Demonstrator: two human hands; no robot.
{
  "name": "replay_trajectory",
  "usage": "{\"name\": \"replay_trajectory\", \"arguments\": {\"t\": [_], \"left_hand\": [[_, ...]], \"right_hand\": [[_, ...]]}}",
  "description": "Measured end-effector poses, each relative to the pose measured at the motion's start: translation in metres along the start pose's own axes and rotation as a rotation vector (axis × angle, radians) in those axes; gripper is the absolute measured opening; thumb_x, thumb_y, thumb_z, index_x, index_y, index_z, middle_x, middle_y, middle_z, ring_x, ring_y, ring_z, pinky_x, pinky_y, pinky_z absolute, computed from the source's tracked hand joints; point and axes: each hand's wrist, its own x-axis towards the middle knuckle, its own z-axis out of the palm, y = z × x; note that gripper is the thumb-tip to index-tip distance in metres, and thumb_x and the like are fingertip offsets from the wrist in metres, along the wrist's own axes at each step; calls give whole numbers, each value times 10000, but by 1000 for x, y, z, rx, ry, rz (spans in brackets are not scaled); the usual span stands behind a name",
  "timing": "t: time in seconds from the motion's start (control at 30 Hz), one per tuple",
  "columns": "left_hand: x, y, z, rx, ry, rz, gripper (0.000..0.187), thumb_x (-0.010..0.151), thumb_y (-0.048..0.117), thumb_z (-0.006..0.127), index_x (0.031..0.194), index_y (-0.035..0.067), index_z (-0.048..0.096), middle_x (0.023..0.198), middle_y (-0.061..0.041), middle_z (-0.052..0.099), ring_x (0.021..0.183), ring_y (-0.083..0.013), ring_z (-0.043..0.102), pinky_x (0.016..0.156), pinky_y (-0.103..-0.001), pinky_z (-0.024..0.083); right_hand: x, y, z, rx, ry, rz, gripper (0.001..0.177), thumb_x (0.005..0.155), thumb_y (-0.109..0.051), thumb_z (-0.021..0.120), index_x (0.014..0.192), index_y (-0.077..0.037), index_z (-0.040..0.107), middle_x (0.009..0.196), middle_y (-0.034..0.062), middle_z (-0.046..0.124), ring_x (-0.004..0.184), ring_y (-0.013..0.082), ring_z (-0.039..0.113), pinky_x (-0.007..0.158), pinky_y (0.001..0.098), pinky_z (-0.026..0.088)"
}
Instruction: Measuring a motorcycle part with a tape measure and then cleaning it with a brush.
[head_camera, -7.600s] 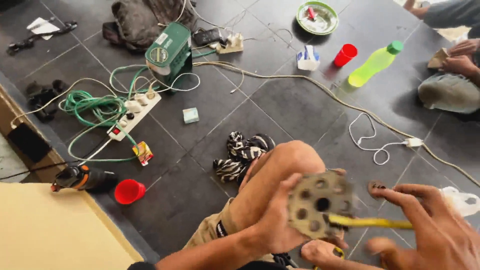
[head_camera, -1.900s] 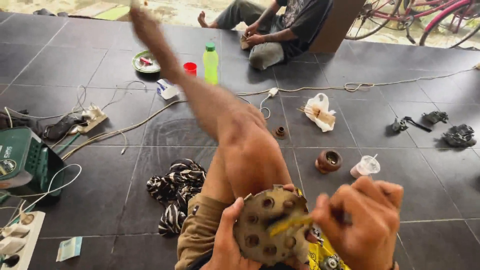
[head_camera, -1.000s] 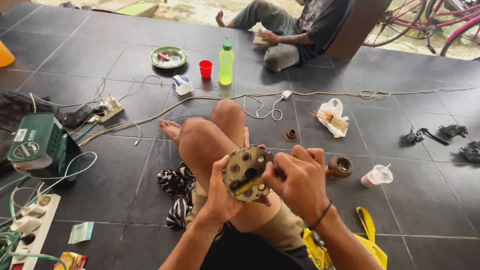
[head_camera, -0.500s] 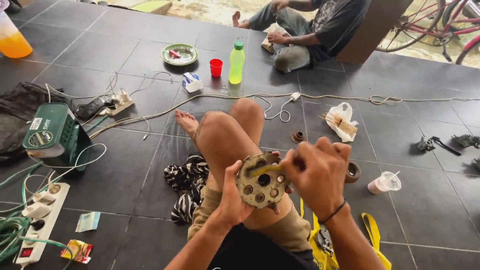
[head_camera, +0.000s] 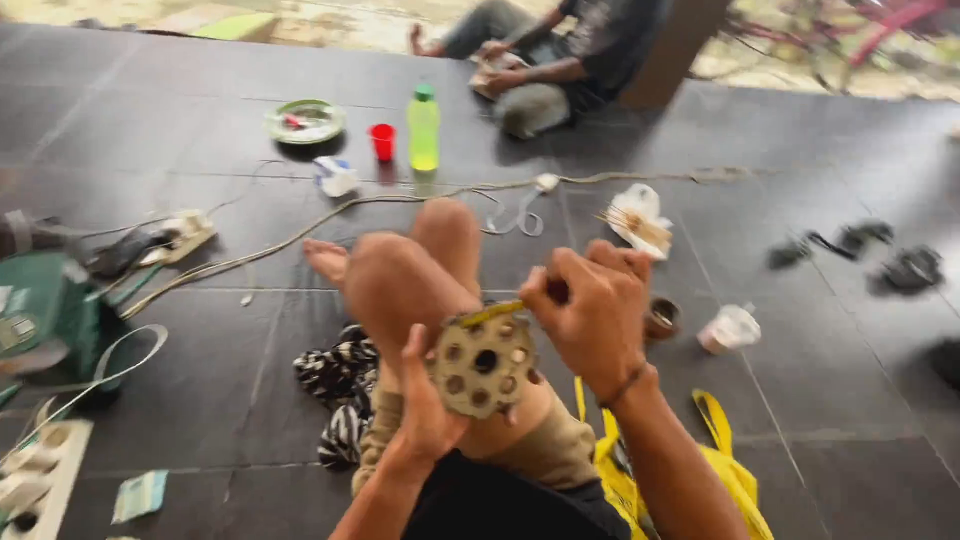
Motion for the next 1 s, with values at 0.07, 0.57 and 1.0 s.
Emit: {"name": "replay_trajectory", "arguments": {"t": [0.07,0.57,1.0], "left_hand": [[1,-3,-2,-87,120,-69,943,927,747,287,1422,4,590,1299,-293,674,1068,-481,673,623,-589,574],[-5,-3,36,149,625,-268,1029,829,807,244,1429,17,518,1349,-343,591,1170,-567,562,717,-733,416],[-5,-8,11,178,230,-165,980,943,818,292,1257,-44,636,1065,-387,715,799,-583,698,378,-620,528]], "right_hand": [[-2,-4,-4,-15,18,22,269,884,-247,654,674,-201,492,583,-36,528,664,206,522,829,432,297],[-13,9,-21,-64,72,54,312,885,-149,630,694,-165,383,554,-91,491,671,172,427,819,338,277],[-19,3,-24,40,-66,-85,155,920,-213,672,800,-247,580,726,-137,690,776,132,471,867,357,278]]}}
